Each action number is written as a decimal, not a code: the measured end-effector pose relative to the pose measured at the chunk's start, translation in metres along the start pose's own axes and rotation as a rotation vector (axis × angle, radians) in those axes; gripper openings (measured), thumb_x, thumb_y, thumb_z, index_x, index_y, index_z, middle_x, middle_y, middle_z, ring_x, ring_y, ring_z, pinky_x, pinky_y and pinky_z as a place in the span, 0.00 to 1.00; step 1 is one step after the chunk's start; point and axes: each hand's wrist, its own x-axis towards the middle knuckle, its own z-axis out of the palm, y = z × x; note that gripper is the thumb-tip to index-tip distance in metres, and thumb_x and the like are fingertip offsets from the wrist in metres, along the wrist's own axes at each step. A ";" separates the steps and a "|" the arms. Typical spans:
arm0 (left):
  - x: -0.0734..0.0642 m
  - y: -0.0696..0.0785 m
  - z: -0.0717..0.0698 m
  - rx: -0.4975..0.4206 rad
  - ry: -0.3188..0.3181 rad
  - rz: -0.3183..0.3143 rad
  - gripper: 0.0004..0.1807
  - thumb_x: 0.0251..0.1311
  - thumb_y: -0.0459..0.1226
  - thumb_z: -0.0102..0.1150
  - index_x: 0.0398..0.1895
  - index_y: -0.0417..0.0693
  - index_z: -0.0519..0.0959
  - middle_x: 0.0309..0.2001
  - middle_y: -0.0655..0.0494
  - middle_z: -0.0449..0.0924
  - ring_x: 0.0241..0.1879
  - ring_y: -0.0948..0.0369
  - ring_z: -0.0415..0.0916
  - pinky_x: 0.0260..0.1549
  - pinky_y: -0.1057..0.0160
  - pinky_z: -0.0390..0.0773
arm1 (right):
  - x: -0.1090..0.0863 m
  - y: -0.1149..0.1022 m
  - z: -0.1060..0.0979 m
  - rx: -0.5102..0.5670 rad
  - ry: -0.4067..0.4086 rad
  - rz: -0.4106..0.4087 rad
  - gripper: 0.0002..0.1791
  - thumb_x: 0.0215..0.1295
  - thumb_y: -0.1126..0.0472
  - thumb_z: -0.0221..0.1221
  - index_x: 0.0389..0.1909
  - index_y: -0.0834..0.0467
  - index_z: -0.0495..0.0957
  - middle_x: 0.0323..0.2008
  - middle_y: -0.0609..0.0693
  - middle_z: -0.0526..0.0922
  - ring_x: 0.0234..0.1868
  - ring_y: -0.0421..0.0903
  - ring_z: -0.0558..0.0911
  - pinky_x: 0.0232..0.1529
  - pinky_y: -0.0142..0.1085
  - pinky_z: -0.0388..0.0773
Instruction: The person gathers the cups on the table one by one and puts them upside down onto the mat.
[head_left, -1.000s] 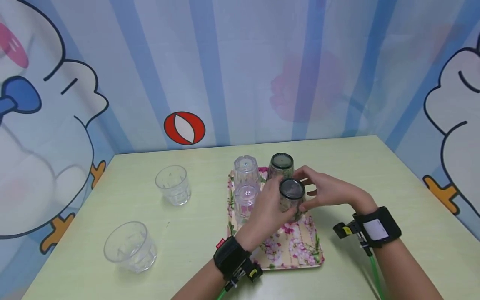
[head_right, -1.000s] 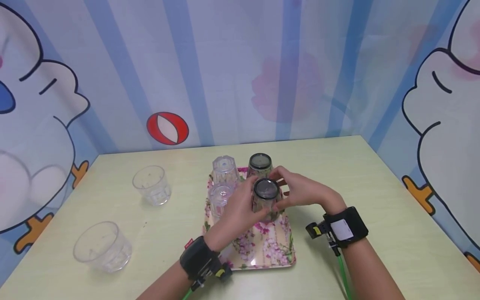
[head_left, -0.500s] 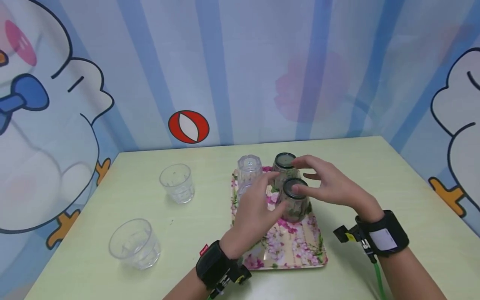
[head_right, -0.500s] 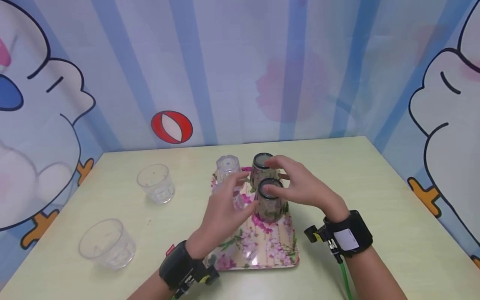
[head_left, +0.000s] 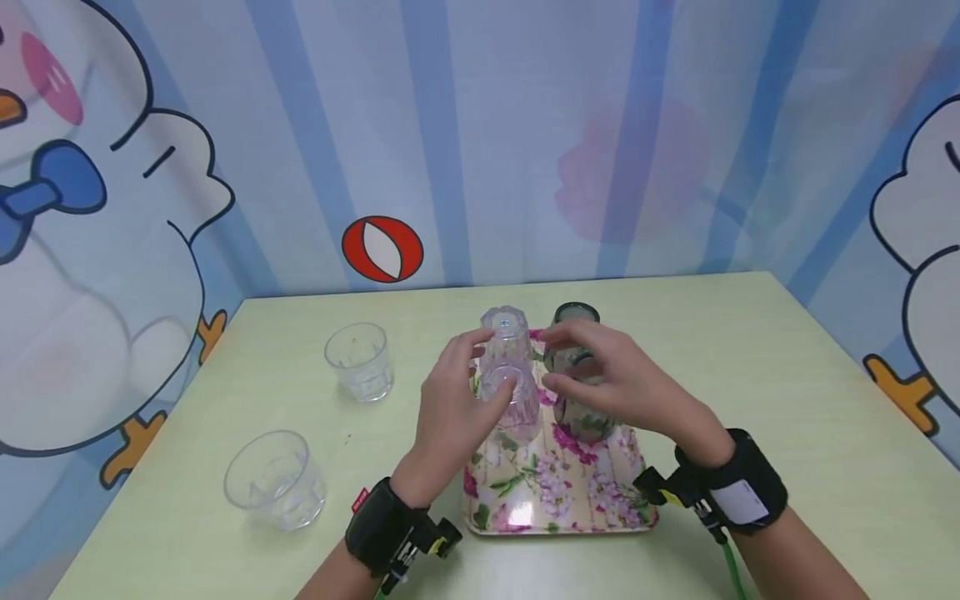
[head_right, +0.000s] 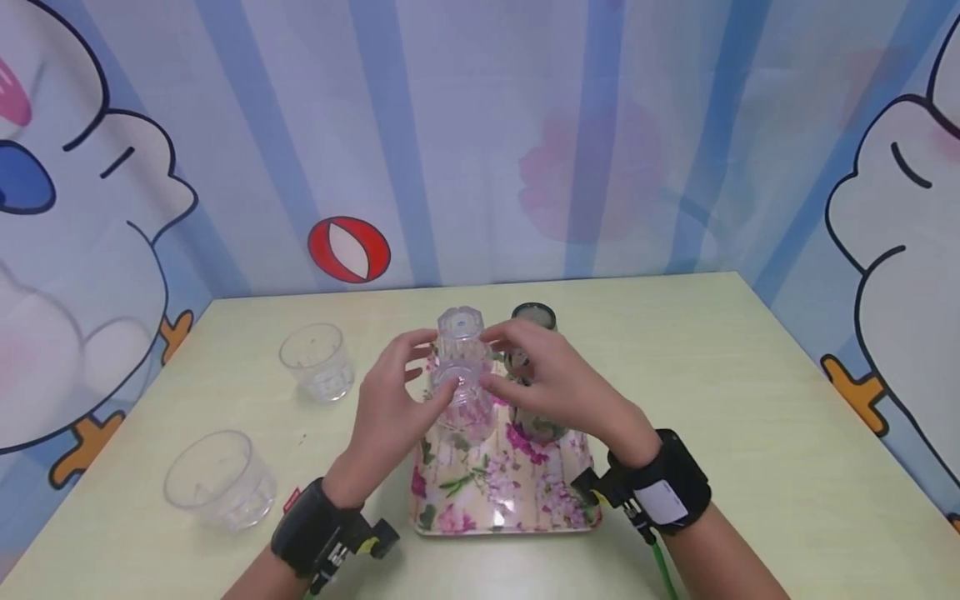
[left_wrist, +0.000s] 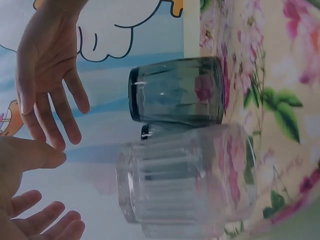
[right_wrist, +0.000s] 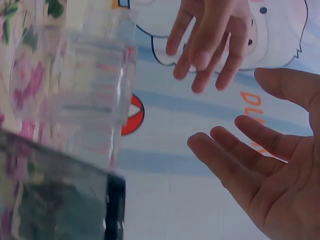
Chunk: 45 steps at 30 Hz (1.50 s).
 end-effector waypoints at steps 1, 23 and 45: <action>0.000 -0.002 -0.001 0.007 0.005 -0.005 0.30 0.52 0.39 0.69 0.59 0.45 0.71 0.54 0.49 0.78 0.51 0.55 0.80 0.47 0.61 0.85 | 0.003 -0.003 0.004 -0.007 -0.005 -0.007 0.25 0.63 0.59 0.61 0.60 0.58 0.70 0.59 0.56 0.76 0.59 0.53 0.78 0.51 0.39 0.84; 0.005 -0.053 -0.035 0.080 0.127 -0.198 0.33 0.54 0.41 0.68 0.62 0.45 0.67 0.60 0.48 0.74 0.57 0.51 0.75 0.55 0.51 0.80 | 0.089 -0.043 0.070 -0.019 -0.075 0.149 0.28 0.65 0.58 0.59 0.65 0.59 0.66 0.64 0.56 0.72 0.62 0.53 0.76 0.56 0.44 0.81; 0.003 -0.110 -0.039 0.117 0.312 -0.436 0.47 0.49 0.39 0.69 0.70 0.42 0.54 0.69 0.40 0.57 0.68 0.44 0.57 0.65 0.41 0.64 | 0.164 -0.037 0.140 -0.126 -0.186 0.298 0.30 0.66 0.57 0.56 0.66 0.62 0.64 0.62 0.58 0.74 0.57 0.49 0.76 0.58 0.39 0.79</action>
